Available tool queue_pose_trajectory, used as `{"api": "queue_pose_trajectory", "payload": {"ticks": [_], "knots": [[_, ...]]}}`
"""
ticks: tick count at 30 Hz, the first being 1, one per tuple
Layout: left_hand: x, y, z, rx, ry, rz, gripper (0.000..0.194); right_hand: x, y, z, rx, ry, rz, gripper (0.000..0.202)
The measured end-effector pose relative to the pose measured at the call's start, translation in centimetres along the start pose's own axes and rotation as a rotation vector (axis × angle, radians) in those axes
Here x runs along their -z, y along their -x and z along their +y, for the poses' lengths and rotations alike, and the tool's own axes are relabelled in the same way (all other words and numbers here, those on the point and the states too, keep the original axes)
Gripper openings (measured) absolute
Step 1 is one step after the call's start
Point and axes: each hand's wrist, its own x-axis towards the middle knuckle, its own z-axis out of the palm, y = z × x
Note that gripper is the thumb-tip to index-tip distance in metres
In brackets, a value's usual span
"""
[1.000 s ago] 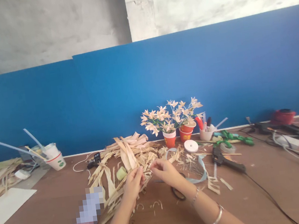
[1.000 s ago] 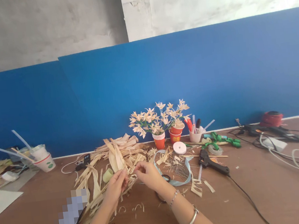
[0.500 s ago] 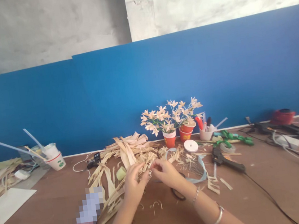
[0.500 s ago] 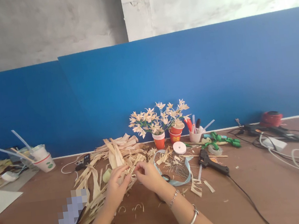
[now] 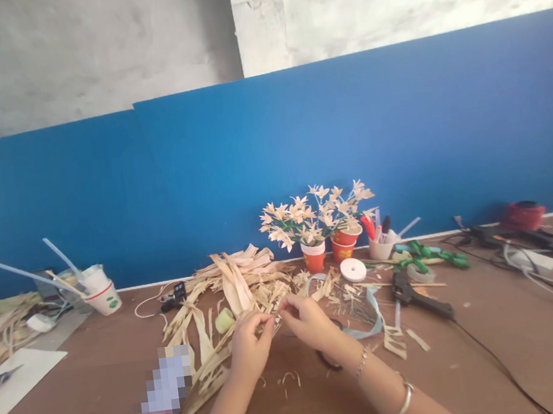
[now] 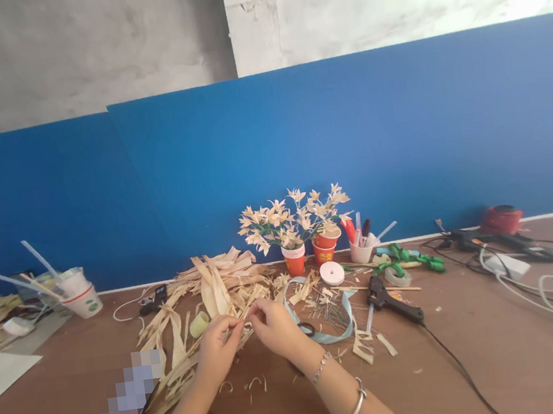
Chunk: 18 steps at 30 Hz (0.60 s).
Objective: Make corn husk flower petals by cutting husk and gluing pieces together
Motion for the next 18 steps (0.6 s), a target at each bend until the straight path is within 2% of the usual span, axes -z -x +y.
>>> {"api": "queue_pose_trajectory", "payload": {"ticks": [7, 11, 18], "knots": [[-0.13, 0.07, -0.42, -0.051, -0.049, 0.053, 0.017, -0.09, 0.03, 0.19, -0.006, -0.01, 0.0, 0.013], [0.0, 0.09, 0.0, -0.073, -0.105, 0.032, 0.012, -0.08, 0.09, 0.12, 0.011, -0.01, -0.003, 0.012], [0.0, 0.08, -0.23, 0.003, -0.038, 0.034, 0.014, -0.12, -0.01, 0.24, -0.007, -0.029, 0.036, 0.012]]}}
